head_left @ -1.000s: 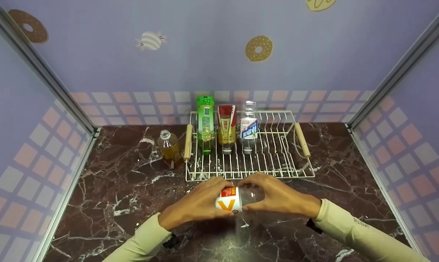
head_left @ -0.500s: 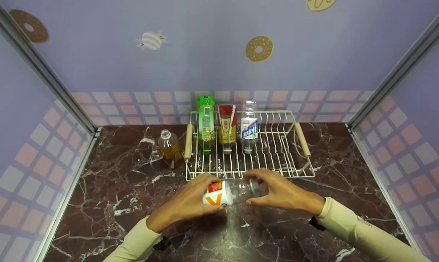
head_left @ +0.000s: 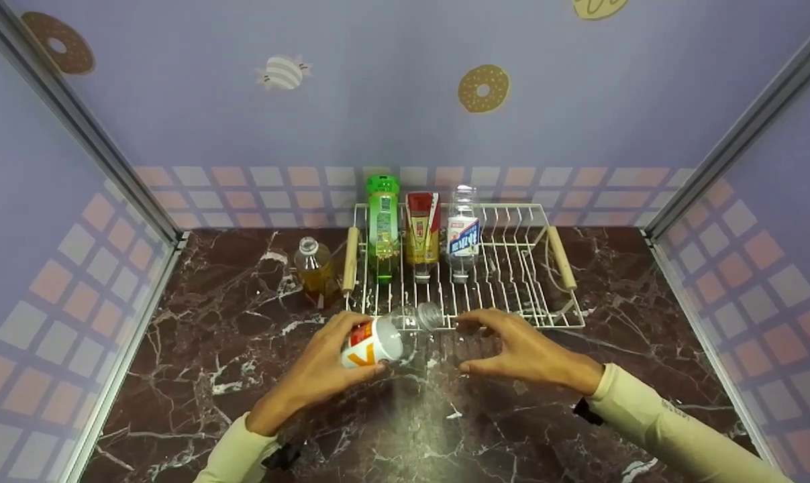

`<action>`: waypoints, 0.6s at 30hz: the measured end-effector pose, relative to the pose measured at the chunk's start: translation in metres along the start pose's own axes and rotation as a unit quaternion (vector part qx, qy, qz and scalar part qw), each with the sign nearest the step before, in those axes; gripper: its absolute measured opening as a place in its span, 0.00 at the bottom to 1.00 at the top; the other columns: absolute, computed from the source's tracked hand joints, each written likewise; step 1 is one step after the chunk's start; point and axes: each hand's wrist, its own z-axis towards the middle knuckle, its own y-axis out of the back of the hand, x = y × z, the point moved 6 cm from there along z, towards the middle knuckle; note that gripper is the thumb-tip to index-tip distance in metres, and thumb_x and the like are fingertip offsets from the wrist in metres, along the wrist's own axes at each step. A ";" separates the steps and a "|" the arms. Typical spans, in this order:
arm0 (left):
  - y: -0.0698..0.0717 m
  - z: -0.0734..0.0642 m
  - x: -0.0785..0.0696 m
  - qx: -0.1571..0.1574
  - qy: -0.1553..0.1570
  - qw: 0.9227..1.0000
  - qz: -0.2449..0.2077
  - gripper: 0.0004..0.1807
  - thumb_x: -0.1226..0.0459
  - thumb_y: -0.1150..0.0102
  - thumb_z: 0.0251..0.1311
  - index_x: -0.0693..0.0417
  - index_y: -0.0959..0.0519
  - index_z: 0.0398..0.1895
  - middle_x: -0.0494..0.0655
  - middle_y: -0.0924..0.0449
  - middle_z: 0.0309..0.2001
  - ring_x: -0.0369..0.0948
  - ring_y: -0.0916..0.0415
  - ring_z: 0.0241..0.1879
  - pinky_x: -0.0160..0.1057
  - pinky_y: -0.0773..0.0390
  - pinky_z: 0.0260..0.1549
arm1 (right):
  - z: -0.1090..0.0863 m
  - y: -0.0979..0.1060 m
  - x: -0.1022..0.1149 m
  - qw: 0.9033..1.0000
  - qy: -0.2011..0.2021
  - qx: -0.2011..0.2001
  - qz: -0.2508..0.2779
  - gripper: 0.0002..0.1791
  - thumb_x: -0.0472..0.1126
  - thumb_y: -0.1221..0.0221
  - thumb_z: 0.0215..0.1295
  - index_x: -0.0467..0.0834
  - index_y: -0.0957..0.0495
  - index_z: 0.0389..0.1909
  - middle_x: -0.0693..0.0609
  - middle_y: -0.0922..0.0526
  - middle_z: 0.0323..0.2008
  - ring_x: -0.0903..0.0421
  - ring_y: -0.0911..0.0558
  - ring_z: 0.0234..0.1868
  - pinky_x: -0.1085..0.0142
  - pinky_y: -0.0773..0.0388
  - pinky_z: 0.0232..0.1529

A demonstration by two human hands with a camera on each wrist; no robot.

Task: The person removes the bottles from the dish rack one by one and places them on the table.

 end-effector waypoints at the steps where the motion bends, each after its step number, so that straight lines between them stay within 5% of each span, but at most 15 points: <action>1: 0.002 -0.001 0.003 -0.010 0.003 1.000 -0.007 0.40 0.61 0.14 0.55 0.60 0.24 0.70 0.53 0.20 0.60 0.43 0.23 0.50 0.36 0.14 0.43 | 0.000 0.000 0.000 1.000 -0.002 0.000 0.001 0.41 0.48 0.20 0.63 0.36 0.24 0.73 0.45 0.14 0.61 0.49 0.15 0.56 0.55 0.13 0.59; 11: 0.026 -0.013 0.022 -0.115 -0.007 0.993 -0.026 0.37 0.66 0.13 0.51 0.63 0.21 0.64 0.51 0.16 0.53 0.46 0.19 0.49 0.43 0.16 0.46 | 0.000 0.000 -0.004 1.000 -0.005 -0.004 -0.002 0.41 0.51 0.21 0.63 0.37 0.23 0.72 0.45 0.13 0.61 0.50 0.15 0.55 0.56 0.13 0.58; 18: 0.036 -0.020 0.040 -0.146 0.043 0.988 -0.040 0.38 0.64 0.15 0.54 0.63 0.24 0.67 0.57 0.16 0.52 0.53 0.19 0.50 0.59 0.17 0.52 | -0.001 0.000 -0.008 1.000 0.006 -0.008 -0.004 0.40 0.52 0.21 0.64 0.36 0.22 0.71 0.44 0.13 0.61 0.48 0.14 0.55 0.54 0.13 0.59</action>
